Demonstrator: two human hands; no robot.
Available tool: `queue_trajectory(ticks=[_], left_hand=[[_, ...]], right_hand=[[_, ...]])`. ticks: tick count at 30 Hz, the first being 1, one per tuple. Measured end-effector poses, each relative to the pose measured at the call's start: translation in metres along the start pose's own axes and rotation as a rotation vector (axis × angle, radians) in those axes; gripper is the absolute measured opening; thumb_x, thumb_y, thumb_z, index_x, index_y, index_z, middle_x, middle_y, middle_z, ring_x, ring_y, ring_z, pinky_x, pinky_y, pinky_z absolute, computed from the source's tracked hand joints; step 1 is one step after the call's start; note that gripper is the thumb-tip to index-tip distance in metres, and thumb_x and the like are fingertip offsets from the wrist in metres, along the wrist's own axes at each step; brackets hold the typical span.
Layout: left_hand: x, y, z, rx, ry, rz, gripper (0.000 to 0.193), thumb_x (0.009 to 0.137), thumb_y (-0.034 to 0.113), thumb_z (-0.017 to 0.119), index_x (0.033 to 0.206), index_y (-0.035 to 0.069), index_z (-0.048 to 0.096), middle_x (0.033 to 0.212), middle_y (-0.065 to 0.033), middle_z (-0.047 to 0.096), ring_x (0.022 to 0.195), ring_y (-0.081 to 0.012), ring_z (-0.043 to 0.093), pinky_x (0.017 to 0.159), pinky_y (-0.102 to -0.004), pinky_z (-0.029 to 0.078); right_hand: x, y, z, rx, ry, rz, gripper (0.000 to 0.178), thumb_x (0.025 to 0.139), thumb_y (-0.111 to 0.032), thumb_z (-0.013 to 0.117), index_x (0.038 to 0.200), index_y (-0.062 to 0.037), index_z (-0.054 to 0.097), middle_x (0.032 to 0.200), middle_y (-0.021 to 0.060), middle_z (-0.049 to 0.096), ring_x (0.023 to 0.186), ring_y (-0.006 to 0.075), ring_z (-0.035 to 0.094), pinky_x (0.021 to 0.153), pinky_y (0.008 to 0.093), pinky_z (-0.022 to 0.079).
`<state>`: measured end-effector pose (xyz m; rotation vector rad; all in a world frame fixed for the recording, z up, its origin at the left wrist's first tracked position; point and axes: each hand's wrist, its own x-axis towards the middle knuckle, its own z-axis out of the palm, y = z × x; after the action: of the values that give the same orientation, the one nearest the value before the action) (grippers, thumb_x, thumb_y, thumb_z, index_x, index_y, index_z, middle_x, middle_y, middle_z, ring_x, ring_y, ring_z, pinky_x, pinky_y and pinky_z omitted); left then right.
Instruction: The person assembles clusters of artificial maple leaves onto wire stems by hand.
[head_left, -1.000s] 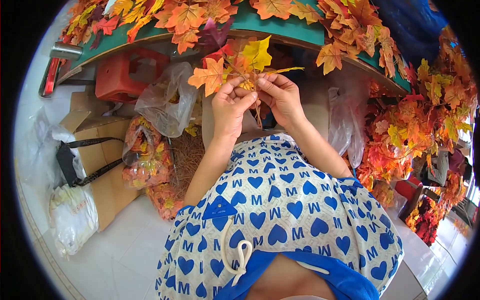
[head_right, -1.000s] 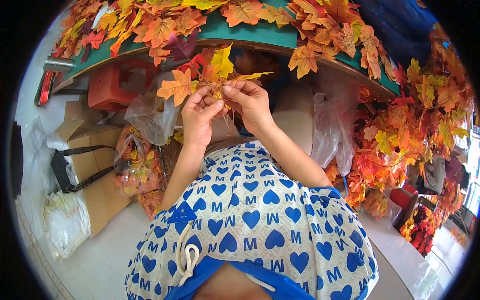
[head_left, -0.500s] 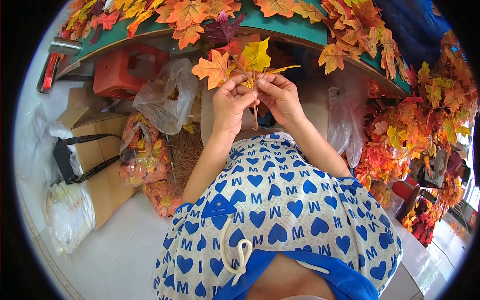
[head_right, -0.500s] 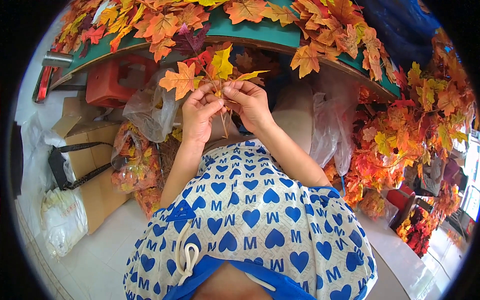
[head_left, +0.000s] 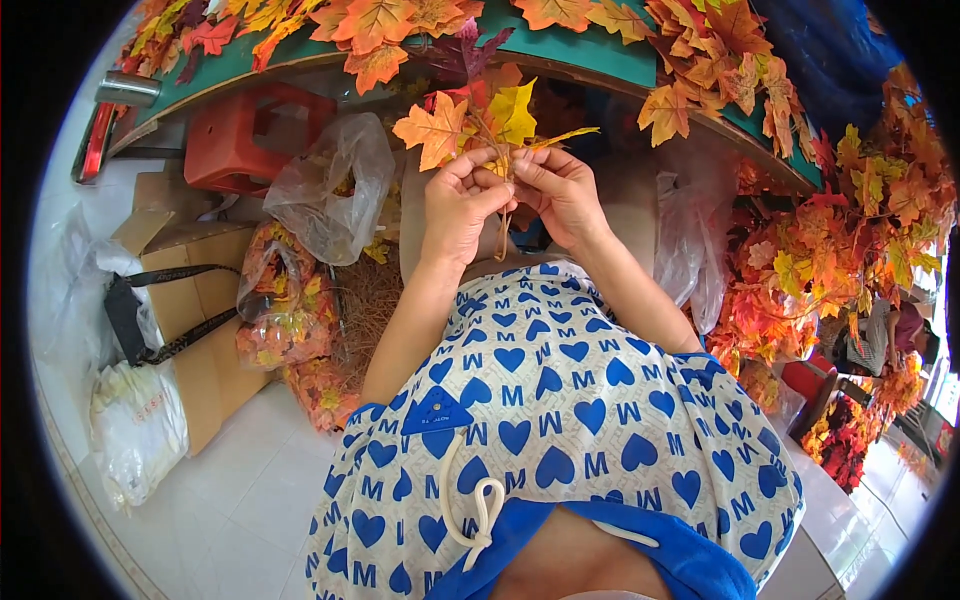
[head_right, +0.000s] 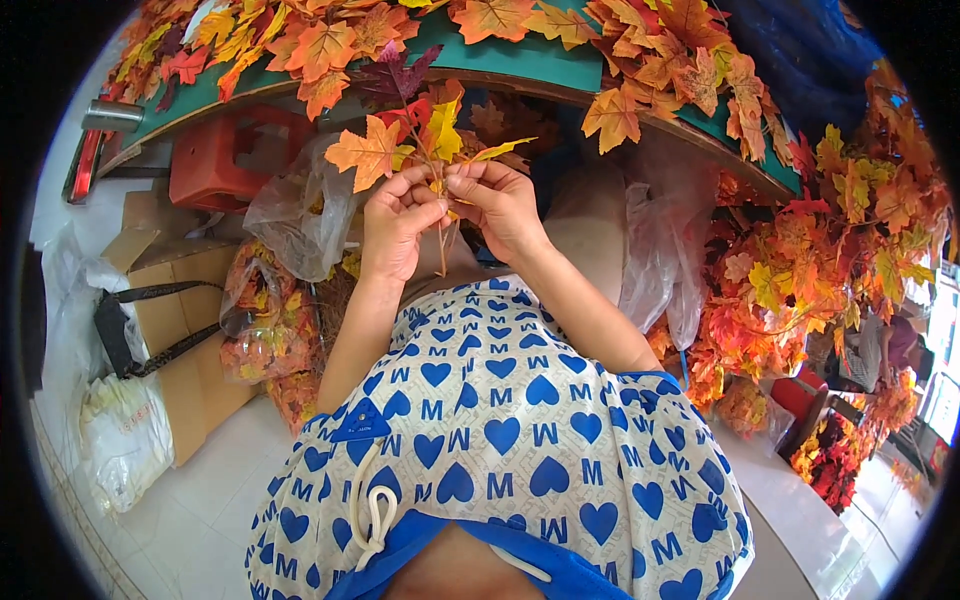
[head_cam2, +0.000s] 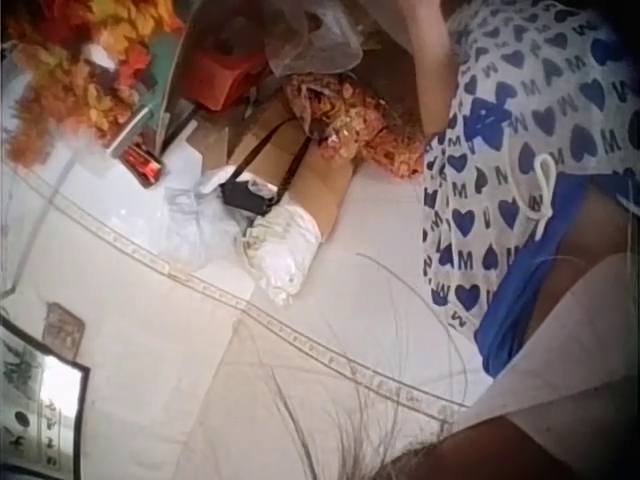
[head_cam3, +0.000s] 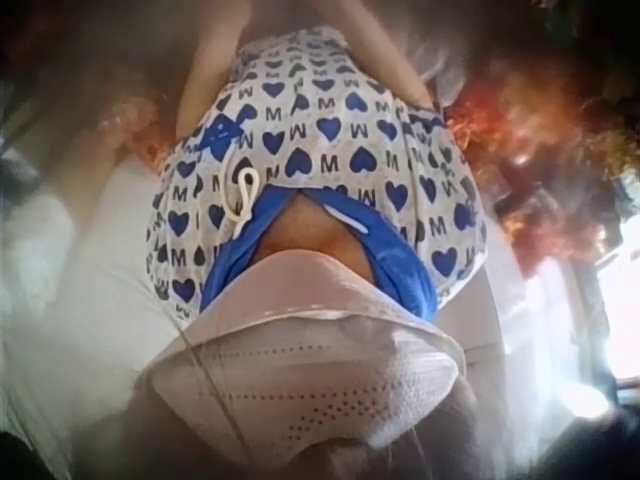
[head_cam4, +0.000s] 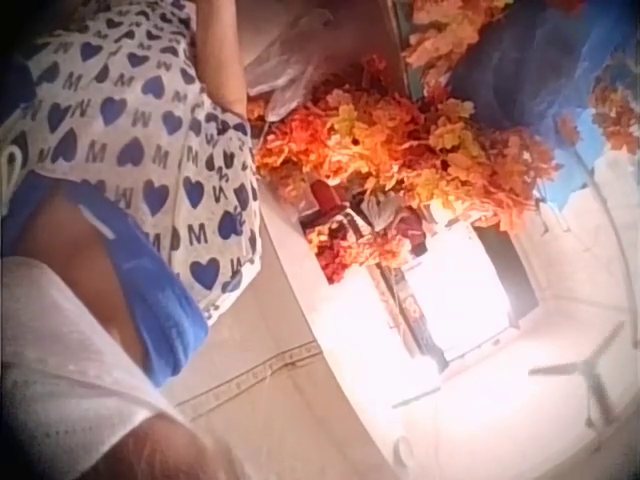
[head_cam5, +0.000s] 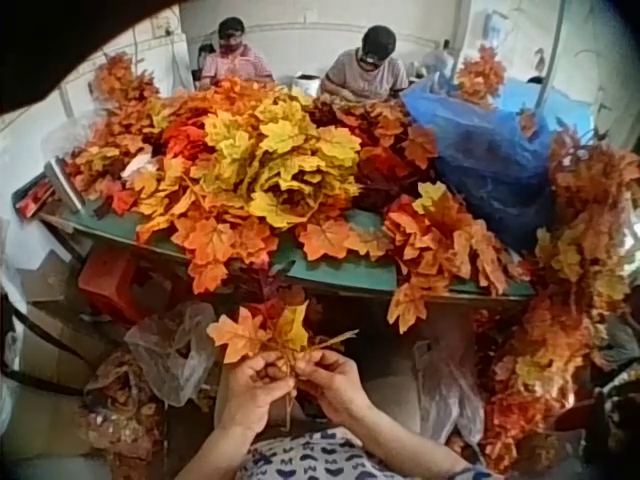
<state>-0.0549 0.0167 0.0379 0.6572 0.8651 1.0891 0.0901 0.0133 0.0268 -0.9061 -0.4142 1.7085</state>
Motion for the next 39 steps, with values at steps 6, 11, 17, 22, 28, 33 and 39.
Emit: queue_trajectory(ticks=[6, 11, 17, 22, 28, 33, 39], left_hand=[[0.001, -0.002, 0.002, -0.055, 0.007, -0.02, 0.038, 0.075, -0.009, 0.064, 0.111, -0.006, 0.054, 0.074, -0.0058, 0.063, 0.063, -0.0127, 0.061, 0.061, -0.0225, 0.052], [0.005, -0.019, -0.003, -0.174, 0.071, 0.026, 0.039, 0.076, -0.012, 0.062, 0.113, -0.002, 0.055, 0.084, -0.004, 0.053, 0.075, -0.0115, 0.057, 0.067, -0.0256, 0.055], [0.011, -0.027, -0.007, -0.133, 0.058, 0.089, 0.039, 0.076, -0.014, 0.061, 0.112, 0.0, 0.057, 0.086, -0.0025, 0.05, 0.077, -0.0113, 0.055, 0.069, -0.0265, 0.055], [0.025, -0.024, -0.017, -0.349, 0.156, 0.151, 0.036, 0.079, -0.01, 0.06, 0.112, 0.003, 0.052, 0.091, -0.0043, 0.053, 0.079, -0.0143, 0.057, 0.072, -0.0278, 0.052], [0.037, -0.02, -0.036, -0.446, 0.153, 0.118, 0.036, 0.083, -0.004, 0.06, 0.115, 0.008, 0.049, 0.099, -0.0081, 0.058, 0.084, -0.0169, 0.059, 0.076, -0.0271, 0.051], [0.031, -0.013, -0.025, -0.328, 0.136, -0.117, 0.033, 0.084, 0.006, 0.062, 0.114, 0.002, 0.048, 0.102, -0.0085, 0.059, 0.098, -0.0193, 0.059, 0.081, -0.0282, 0.05], [0.009, -0.036, -0.021, -0.212, -0.091, -0.277, 0.031, 0.093, 0.022, 0.052, 0.115, 0.0, 0.056, 0.102, -0.008, 0.062, 0.086, -0.0152, 0.059, 0.073, -0.0269, 0.049]], right_hand=[[-0.001, 0.002, -0.003, -0.02, 0.004, -0.006, 0.012, 0.082, -0.004, 0.065, 0.092, 0.0008, 0.061, 0.088, 0.0061, 0.063, 0.077, 0.0129, 0.063, 0.069, 0.0254, 0.055], [0.0, 0.001, -0.004, -0.09, -0.011, -0.014, 0.013, 0.082, -0.003, 0.065, 0.093, 0.0017, 0.06, 0.086, 0.0065, 0.063, 0.076, 0.0125, 0.062, 0.071, 0.0249, 0.054], [0.002, 0.006, -0.012, -0.272, -0.073, -0.051, 0.017, 0.085, -0.005, 0.062, 0.098, 0.0037, 0.059, 0.087, 0.0069, 0.062, 0.077, 0.0122, 0.061, 0.073, 0.0231, 0.052], [-0.004, 0.023, -0.015, -0.549, -0.142, -0.216, 0.039, 0.094, -0.015, 0.05, 0.128, 0.0032, 0.042, 0.117, 0.0118, 0.052, 0.102, 0.0155, 0.057, 0.088, 0.0267, 0.046], [-0.021, 0.025, -0.021, -0.664, -0.376, -0.12, 0.027, 0.093, -0.005, 0.047, 0.119, 0.005, 0.051, 0.096, 0.0077, 0.059, 0.088, 0.0126, 0.058, 0.083, 0.0251, 0.046], [-0.018, 0.011, -0.016, -0.574, -0.148, -0.242, 0.028, 0.089, 0.004, 0.05, 0.117, 0.0073, 0.053, 0.11, 0.0109, 0.046, 0.087, 0.0188, 0.063, 0.075, 0.0254, 0.054], [-0.012, 0.023, -0.024, -0.546, -0.109, -0.14, 0.02, 0.088, -0.002, 0.057, 0.107, 0.0029, 0.059, 0.088, 0.0075, 0.062, 0.079, 0.017, 0.066, 0.073, 0.0267, 0.055]])
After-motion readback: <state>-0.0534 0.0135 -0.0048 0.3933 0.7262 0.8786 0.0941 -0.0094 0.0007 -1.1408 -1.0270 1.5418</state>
